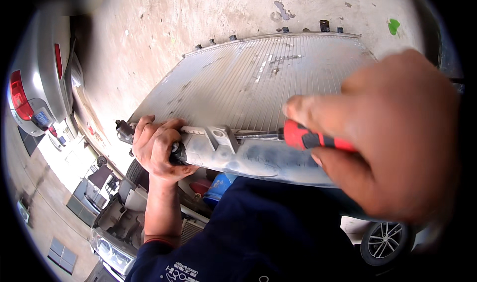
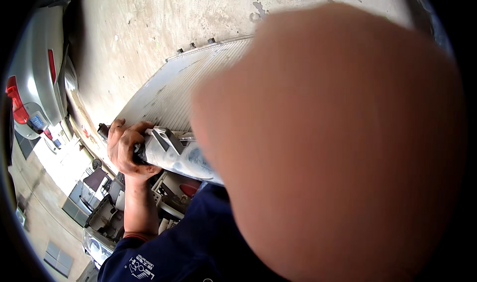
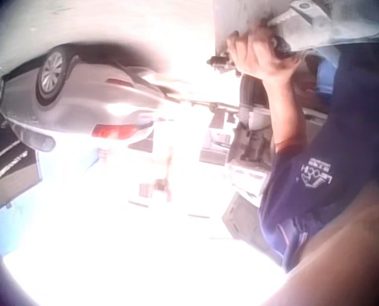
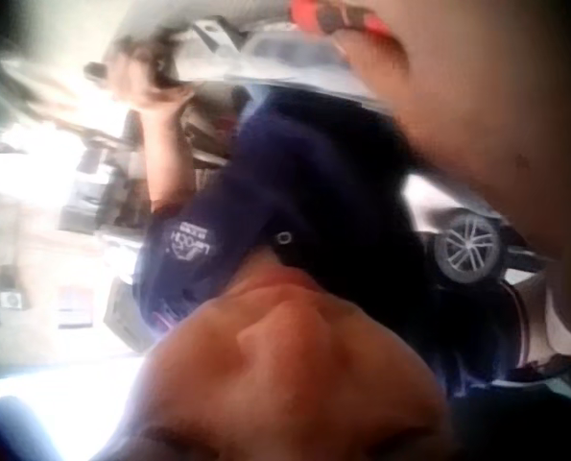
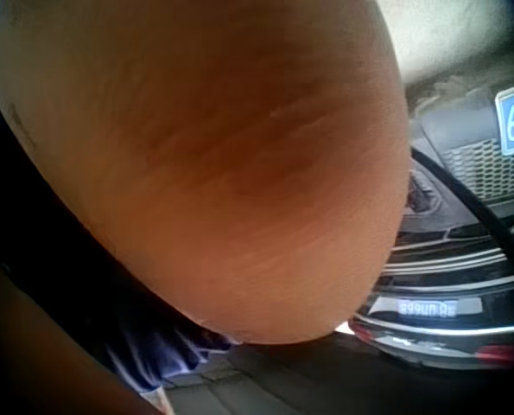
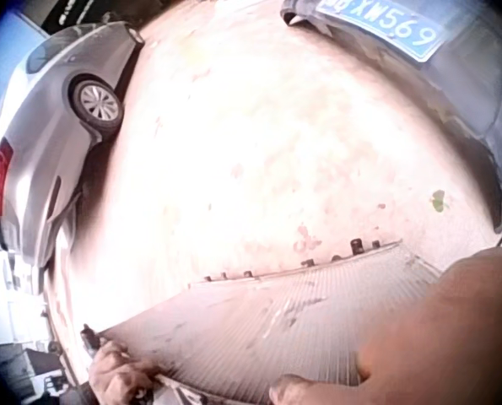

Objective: The person sits on the floor and uses a screwdriver to scrape and clean the edges and ports of a car radiator. They rotate the radiator to access different sides and continue scraping along the frame and fins.

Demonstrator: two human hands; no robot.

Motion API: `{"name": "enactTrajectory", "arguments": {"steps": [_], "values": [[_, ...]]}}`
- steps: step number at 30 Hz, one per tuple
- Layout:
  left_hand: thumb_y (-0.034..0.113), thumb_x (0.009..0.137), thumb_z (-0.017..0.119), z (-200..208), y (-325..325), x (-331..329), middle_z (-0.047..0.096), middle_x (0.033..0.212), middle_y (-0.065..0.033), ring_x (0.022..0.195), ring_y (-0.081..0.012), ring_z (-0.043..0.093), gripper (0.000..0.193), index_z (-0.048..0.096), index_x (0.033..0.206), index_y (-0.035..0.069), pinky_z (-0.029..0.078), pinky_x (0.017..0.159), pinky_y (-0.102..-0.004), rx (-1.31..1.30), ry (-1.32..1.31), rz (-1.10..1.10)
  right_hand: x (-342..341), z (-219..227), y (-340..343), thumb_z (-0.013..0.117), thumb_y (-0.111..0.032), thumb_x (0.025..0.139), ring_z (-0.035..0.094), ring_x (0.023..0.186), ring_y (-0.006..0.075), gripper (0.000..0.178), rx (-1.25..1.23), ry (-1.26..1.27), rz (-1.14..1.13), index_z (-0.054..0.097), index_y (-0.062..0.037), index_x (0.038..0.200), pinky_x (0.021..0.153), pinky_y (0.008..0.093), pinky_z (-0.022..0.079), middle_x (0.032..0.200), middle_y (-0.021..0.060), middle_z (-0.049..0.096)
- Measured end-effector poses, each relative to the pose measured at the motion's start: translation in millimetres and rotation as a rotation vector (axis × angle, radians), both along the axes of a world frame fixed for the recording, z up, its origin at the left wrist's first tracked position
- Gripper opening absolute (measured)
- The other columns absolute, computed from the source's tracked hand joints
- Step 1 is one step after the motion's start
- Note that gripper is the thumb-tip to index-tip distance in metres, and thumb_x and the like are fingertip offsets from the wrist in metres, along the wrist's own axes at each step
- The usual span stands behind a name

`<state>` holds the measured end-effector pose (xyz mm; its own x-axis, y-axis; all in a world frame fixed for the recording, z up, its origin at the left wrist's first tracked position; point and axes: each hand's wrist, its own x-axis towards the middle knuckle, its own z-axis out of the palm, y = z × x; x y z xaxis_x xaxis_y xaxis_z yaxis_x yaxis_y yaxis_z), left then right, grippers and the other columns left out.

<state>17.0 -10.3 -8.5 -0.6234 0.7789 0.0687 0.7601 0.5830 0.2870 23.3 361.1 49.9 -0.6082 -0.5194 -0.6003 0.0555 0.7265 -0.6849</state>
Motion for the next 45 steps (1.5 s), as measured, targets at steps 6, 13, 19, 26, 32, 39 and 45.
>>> {"name": "enactTrajectory", "arguments": {"steps": [6,13,19,26,32,39,45], "values": [[0.046,0.066,0.08,15,15,-13,0.073,0.085,-0.0061,0.072,-0.0252,0.066,0.047,0.053,0.083,0.011,0.051,0.084,-0.0444,-0.031,-0.054,-0.016,54,19,-15,0.081,-0.02,0.083,0.046,0.052,0.0175,0.05,0.205,0.301,0.026,0.07,-0.0145,0.131,0.046,0.0338,0.037,0.067,0.0048,0.045],[0.049,0.061,0.082,6,13,-15,0.072,0.084,-0.0062,0.07,-0.0267,0.064,0.052,0.06,0.085,0.008,0.053,0.08,-0.0454,0.03,0.008,-0.004,59,16,-23,0.081,-0.017,0.077,0.049,0.061,0.0242,0.065,0.302,0.352,0.074,0.064,-0.0134,0.14,0.055,0.0368,0.042,0.075,0.0093,0.044],[0.051,0.061,0.087,8,26,-30,0.061,0.068,-0.0029,0.065,-0.0239,0.06,0.053,0.065,0.085,0.009,0.05,0.063,-0.0357,0.041,0.027,0.088,34,-1,-2,0.072,-0.031,0.093,0.057,0.072,0.0228,0.056,0.159,0.262,-0.135,0.059,-0.0055,0.141,0.07,0.0332,0.045,0.085,0.0108,0.059],[0.045,0.049,0.096,7,32,-50,0.065,0.08,-0.0075,0.072,-0.0253,0.066,0.064,0.067,0.092,0.007,0.053,0.065,-0.0339,0.054,-0.001,0.036,30,10,-1,0.083,-0.035,0.083,0.049,0.078,0.0119,0.09,0.245,0.194,-0.518,0.04,-0.0098,0.158,0.077,0.024,0.041,0.084,0.0001,0.054],[0.049,0.054,0.095,3,22,-35,0.065,0.079,-0.0092,0.072,-0.025,0.066,0.065,0.067,0.092,0.005,0.054,0.065,-0.0356,0.062,0.05,0.052,35,5,-1,0.087,-0.031,0.079,0.058,0.087,0.0122,0.072,0.159,0.144,-0.508,0.061,-0.0036,0.141,0.085,0.0281,0.048,0.091,0.0033,0.064],[0.054,0.055,0.095,7,36,-40,0.066,0.076,-0.0101,0.071,-0.0289,0.066,0.067,0.067,0.091,0.005,0.054,0.066,-0.0391,0.02,0.067,0.077,25,21,26,0.074,-0.055,0.088,0.073,0.097,0.0317,0.059,0.527,0.215,-0.536,0.075,0.0003,0.109,0.088,0.044,0.054,0.1,0.0235,0.075],[0.055,0.056,0.095,4,32,-35,0.065,0.074,-0.0112,0.07,-0.0317,0.065,0.066,0.066,0.09,0.006,0.053,0.065,-0.0415,0.011,0.099,0.119,102,14,30,0.077,-0.038,0.093,0.055,0.071,0.0083,0.043,0.311,0.586,-1.414,0.071,0.0038,0.097,0.064,0.0287,0.046,0.072,-0.0003,0.06]]}}
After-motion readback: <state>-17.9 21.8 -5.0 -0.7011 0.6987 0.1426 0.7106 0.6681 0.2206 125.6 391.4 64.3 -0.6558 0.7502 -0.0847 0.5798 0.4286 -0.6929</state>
